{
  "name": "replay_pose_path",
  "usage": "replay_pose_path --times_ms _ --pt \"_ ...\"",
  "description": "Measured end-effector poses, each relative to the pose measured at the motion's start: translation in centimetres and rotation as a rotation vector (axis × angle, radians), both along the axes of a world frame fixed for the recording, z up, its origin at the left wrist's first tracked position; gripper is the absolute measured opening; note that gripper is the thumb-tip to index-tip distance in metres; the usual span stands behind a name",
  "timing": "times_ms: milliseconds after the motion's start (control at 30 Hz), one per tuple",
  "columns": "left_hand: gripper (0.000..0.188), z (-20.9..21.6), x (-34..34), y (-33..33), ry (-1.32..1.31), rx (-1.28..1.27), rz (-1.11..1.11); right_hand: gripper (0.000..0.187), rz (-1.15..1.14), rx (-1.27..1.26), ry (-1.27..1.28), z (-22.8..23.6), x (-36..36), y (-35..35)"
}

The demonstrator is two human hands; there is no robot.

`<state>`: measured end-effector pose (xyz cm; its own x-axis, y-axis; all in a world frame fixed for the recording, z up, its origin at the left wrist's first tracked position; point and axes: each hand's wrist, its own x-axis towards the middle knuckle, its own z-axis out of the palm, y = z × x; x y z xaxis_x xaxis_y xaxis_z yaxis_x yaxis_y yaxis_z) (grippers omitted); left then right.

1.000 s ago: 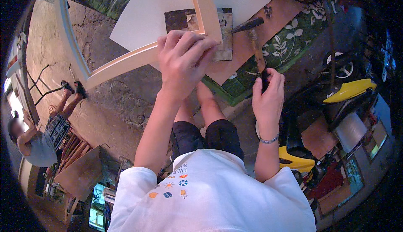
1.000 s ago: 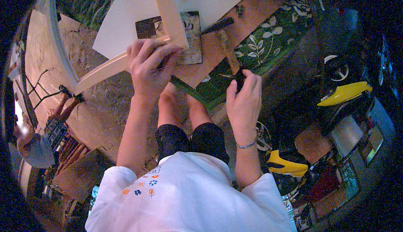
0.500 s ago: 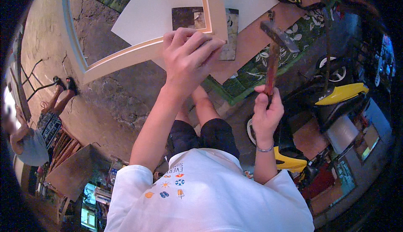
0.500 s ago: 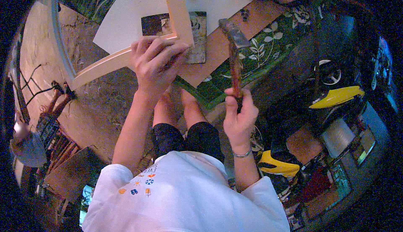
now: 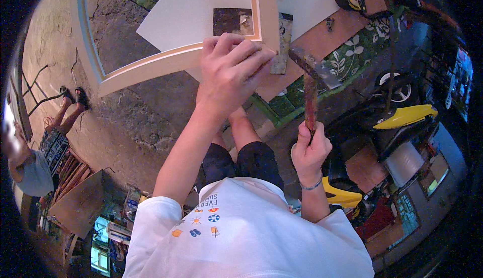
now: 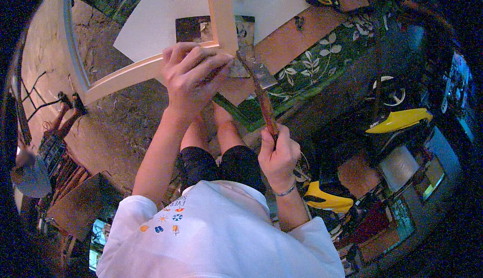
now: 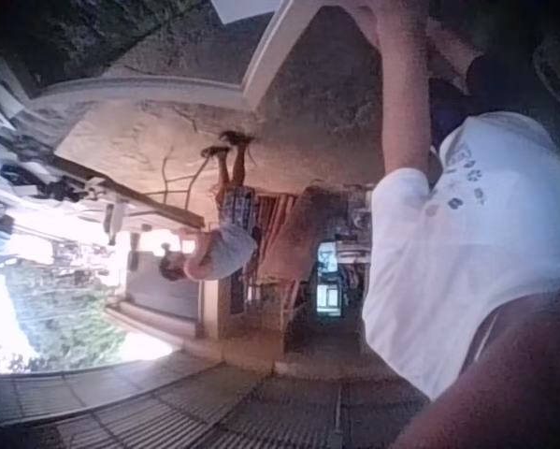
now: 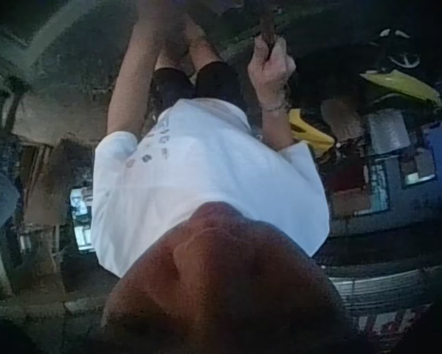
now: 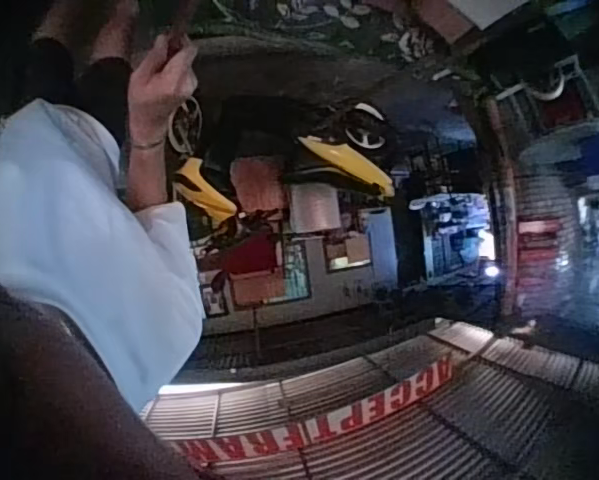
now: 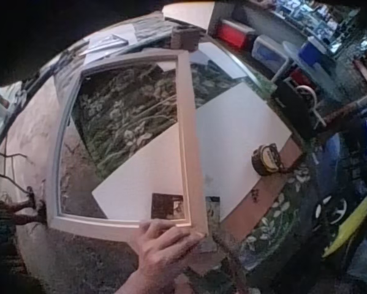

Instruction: The person assembles a picture frame by attaching white backing boards to a wooden frame using a utility knife and hammer. They cut the boards to fit, align them with the frame, and secure them with nails.

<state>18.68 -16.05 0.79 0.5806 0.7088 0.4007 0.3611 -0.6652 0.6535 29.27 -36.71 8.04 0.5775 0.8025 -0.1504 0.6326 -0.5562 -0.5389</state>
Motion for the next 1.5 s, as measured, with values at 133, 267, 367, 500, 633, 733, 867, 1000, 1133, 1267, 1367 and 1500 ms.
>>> replay_pose_path --times_ms 133,267,367,500,633,733,867,1000,1133,1267,1367,1500 --pt "0.021 -0.2 0.0 -0.1 -0.017 -0.004 0.004 0.022 0.017 -0.094 0.021 0.0 0.2 -0.1" --pt "0.02 -0.1 0.0 -0.2 -0.02 -0.008 0.009 0.02 -0.033 0.001 0.016 0.2 0.2 -0.4" --pt "0.025 0.0 0.1 0.0 -0.016 -0.013 0.006 0.023 -0.038 -0.076 0.071 0.9 -0.1 0.7" --pt "0.019 -0.2 0.2 -0.1 -0.043 -0.014 0.007 0.028 -0.051 -0.069 0.037 1.2 0.3 0.6" --pt "0.022 -0.1 -0.3 -0.4 0.026 -0.048 0.018 0.026 -0.032 0.079 -0.05 2.7 0.7 1.3" --pt "0.022 0.2 -1.2 -1.0 0.061 0.006 0.093 0.03 0.01 0.165 -0.088 2.9 0.7 0.8" --pt "0.03 -0.9 -2.3 -1.4 0.106 0.102 0.076 0.022 0.105 -0.022 -0.084 0.0 0.4 -0.4" --pt "0.031 -1.6 -2.7 -1.6 0.11 0.052 0.047 0.02 -0.033 0.022 -0.011 2.7 -0.3 1.8" --pt "0.022 -1.0 -2.3 -1.2 0.099 0.075 0.086 0.025 0.046 0.298 0.008 0.4 0.1 -1.5" --pt "0.016 -1.6 -1.9 -1.2 0.033 0.085 0.107 0.021 0.014 -0.057 -0.035 0.4 0.2 0.2" --pt "0.015 -1.5 -1.7 -1.0 0.025 0.086 0.139 0.023 0.013 0.174 -0.132 1.3 0.2 0.5" --pt "0.017 -1.9 -1.8 -1.5 0.034 0.087 0.134 0.022 0.062 -0.143 0.0 -1.7 0.0 -0.3"
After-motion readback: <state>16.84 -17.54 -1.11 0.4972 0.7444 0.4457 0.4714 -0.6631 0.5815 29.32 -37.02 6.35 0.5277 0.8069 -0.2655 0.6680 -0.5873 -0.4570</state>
